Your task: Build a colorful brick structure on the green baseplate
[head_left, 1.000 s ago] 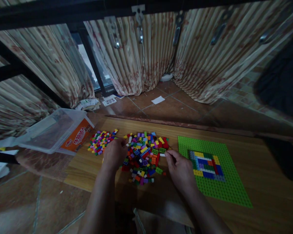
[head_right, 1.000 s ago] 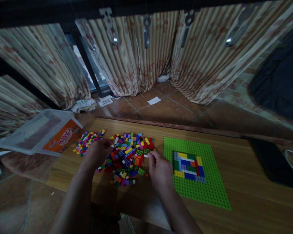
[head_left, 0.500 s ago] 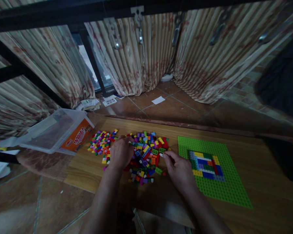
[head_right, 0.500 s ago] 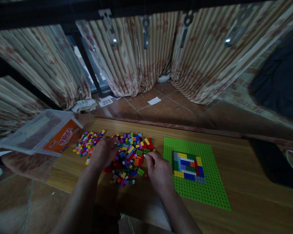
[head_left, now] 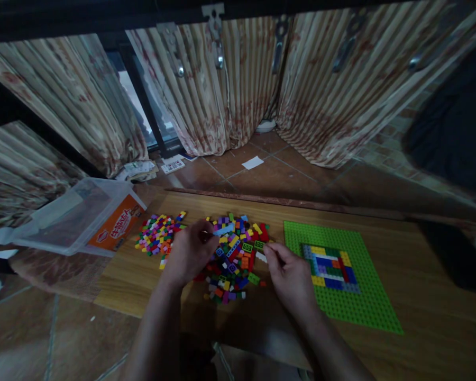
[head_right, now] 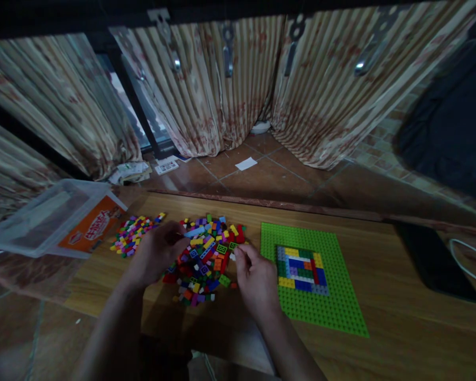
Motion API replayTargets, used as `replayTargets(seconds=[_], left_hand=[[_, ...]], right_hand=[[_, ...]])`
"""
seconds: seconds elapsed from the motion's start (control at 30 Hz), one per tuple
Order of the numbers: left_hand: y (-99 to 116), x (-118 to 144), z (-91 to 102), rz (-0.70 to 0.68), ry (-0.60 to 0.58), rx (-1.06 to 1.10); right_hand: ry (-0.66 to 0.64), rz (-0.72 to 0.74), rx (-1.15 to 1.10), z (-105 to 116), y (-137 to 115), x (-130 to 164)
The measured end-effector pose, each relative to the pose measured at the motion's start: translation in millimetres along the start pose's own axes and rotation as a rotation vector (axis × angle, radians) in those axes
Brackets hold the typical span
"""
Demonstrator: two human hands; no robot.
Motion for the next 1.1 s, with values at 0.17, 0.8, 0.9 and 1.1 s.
replayTargets(seconds=[0.17, 0.8, 0.9, 1.1], left_hand=[[13.0, 7.0, -26.2, -0.127, -0.041, 0.075], [9.6, -42.4, -20.4, -0.12, 0.098, -0.58], [4.0, -47.9, -31.0, -0.137, 0.023, -0.601], [-3.3, -47.3, -24.4, -0.07, 0.026, -0.597]], right_hand=[[0.039, -0.022, -0.192, -0.6, -3.5, 1.4], [0.028, 0.087, -0.121, 3.0, -5.9, 2.5], [0.018, 0.097, -0.1, 7.1, -6.7, 1.8], [0.029, 0.108, -0.08, 11.5, -8.5, 0.7]])
Point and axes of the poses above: each hand's wrist, its own x-axis away from the middle knuckle, its own z-axis out of the back of the hand, y = z × x, the point moved 6 cm from there along -x, towards the middle knuckle, and after that the axes turned 3 degrees about z, right-handed, at the moved point
